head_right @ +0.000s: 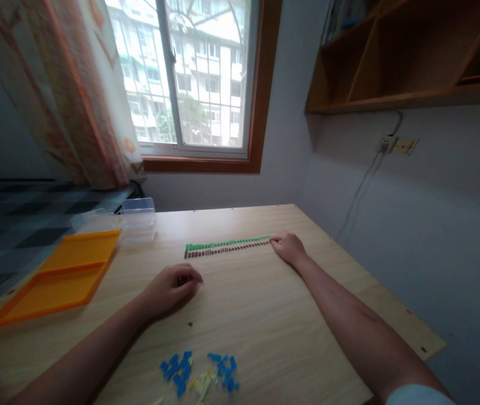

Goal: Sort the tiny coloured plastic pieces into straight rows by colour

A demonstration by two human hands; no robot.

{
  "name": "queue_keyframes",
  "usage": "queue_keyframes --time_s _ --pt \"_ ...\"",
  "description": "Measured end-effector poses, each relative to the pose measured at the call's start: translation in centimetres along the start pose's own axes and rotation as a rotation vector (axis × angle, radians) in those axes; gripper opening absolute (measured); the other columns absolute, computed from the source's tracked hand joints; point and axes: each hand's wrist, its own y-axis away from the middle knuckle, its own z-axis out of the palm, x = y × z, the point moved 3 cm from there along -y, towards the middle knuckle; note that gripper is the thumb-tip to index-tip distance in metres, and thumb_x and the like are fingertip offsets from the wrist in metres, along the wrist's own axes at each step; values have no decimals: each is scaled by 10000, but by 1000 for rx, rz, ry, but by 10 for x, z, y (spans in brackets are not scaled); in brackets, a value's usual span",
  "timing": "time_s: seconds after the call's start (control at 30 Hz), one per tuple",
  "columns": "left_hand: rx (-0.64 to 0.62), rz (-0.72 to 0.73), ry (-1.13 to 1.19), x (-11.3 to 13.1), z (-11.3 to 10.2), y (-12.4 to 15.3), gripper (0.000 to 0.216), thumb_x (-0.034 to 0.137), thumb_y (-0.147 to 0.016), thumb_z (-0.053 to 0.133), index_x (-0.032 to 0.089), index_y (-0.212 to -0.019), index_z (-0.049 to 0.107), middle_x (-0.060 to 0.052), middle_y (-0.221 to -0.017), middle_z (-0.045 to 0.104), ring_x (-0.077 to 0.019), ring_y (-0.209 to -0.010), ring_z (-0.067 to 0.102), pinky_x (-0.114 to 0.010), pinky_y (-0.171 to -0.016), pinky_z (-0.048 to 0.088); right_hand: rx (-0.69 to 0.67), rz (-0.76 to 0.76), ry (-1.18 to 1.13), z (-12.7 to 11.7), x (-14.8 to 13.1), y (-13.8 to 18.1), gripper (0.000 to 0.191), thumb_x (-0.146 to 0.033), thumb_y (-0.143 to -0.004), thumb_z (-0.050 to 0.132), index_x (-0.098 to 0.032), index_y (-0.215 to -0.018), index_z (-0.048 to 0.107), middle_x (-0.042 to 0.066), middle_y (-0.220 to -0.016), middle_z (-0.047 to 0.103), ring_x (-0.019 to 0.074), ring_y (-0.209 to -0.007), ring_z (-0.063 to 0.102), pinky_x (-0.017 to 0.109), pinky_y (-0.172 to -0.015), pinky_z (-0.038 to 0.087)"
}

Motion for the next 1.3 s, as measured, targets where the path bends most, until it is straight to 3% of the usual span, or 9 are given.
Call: queue_keyframes --time_s 0.3,0.43,0.53,0.6,0.7,0.77,0.9,1.03,1.3 --pt "1 -3 2 0 0 -1 209 225 -785 564 186 -815 767 -47 -837 728 -182 -776 640 -274 -740 487 67 -22 -38 -5 -6 3 271 -296 -873 565 -166 -911 800 65 -973 742 163 -825 646 240 -795 488" --pt "17 -5 9 1 0 -1 206 196 -771 569 181 -818 770 -47 -841 728 -181 -786 646 -274 -749 490 100 -107 -87 -21 -34 13 292 -315 -897 556 -140 -949 784 96 -926 719 158 -777 606 255 -781 484" --pt "28 -26 19 1 0 -2 197 195 -779 579 179 -819 772 -43 -832 734 -179 -780 647 -276 -757 496 83 -270 -160 -34 -81 37 308 -357 -954 530 -172 -1019 767 72 -849 686 130 -726 576 236 -731 466" --pt "40 -47 35 0 0 -2 200 202 -790 581 177 -828 775 -44 -847 748 -183 -795 655 -281 -778 504 39 -582 -267 -39 -124 62 274 -319 -983 522 -181 -1032 753 52 -799 654 106 -682 552 221 -678 436" --pt "60 -55 56 -1 0 -3 203 214 -804 586 173 -846 780 -47 -869 761 -190 -817 665 -290 -797 510 -91 -923 -251 -32 -175 99 216 -286 -992 541 -221 -1075 729 34 -829 650 106 -738 566 231 -704 423" --pt "71 -48 67 -2 1 -3 203 209 -807 587 171 -850 782 -48 -871 763 -191 -822 669 -293 -801 512 -152 -1003 -185 -20 -192 114 221 -284 -1001 525 -242 -1109 714 28 -861 651 117 -769 562 251 -728 418" --pt "76 -50 62 -1 2 -3 195 208 -807 595 172 -844 783 -50 -878 766 -195 -828 672 -295 -802 516 -213 -1025 -106 0 -198 120 254 -301 -1013 508 -270 -1199 679 32 -906 637 127 -821 547 255 -747 403" --pt "87 -51 61 -1 1 -3 200 228 -807 594 177 -855 782 -46 -892 768 -197 -837 672 -296 -812 521 -213 -1030 -71 5 -197 118 250 -331 -1026 502 -290 -1197 679 27 -897 619 116 -784 526 242 -724 384" --pt "92 -61 69 -5 -1 -4 215 264 -822 576 176 -865 767 -40 -877 766 -200 -830 679 -292 -791 524 -225 -935 -145 2 -189 112 159 -282 -971 575 -240 -948 728 8 -886 640 94 -744 553 217 -720 404"
